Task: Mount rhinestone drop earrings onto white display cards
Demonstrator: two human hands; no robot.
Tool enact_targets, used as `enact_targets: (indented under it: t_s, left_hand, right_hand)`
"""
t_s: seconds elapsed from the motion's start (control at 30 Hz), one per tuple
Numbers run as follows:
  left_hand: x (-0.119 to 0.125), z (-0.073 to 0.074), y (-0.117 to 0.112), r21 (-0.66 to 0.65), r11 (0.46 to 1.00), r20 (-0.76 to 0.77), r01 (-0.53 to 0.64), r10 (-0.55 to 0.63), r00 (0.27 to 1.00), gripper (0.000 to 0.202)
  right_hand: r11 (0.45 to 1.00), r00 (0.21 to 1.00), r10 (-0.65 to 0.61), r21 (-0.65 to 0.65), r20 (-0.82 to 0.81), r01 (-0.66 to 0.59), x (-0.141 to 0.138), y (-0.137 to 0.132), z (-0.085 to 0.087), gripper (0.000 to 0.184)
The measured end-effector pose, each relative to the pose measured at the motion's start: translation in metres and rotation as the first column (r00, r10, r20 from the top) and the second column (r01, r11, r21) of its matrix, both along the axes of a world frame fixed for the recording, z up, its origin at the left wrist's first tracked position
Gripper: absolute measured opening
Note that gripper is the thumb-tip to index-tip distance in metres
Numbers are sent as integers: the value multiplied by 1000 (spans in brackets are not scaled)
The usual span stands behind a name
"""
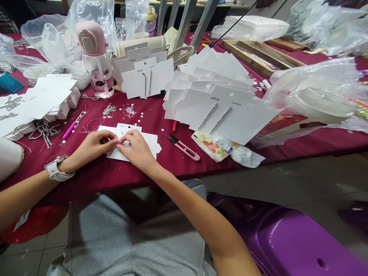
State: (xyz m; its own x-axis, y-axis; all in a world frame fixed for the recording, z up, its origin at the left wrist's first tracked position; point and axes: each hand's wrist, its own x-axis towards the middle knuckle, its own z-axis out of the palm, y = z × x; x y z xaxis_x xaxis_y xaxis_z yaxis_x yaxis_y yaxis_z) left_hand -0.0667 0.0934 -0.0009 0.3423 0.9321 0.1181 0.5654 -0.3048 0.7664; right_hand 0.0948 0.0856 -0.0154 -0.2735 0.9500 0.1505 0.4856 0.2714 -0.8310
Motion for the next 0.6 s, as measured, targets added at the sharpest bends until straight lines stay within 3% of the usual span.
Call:
enact_targets:
  t_s: [0.27,0.47,0.6]
  left_hand:
    - [0,2,-1,24,1000,-48,-13,14,999,22]
    - [0,6,-5,133,991,-96,-6,19,995,14]
    - [-4,10,-5,233,973,-209,1,49,977,9]
  right_hand:
    - [995,999,-14,96,-52,18,2,-1,-1,9]
    - [991,997,-37,122,-71,46,6,-3,0,9]
    - [992,997,-31,123,-66,39,8,-4,1,8]
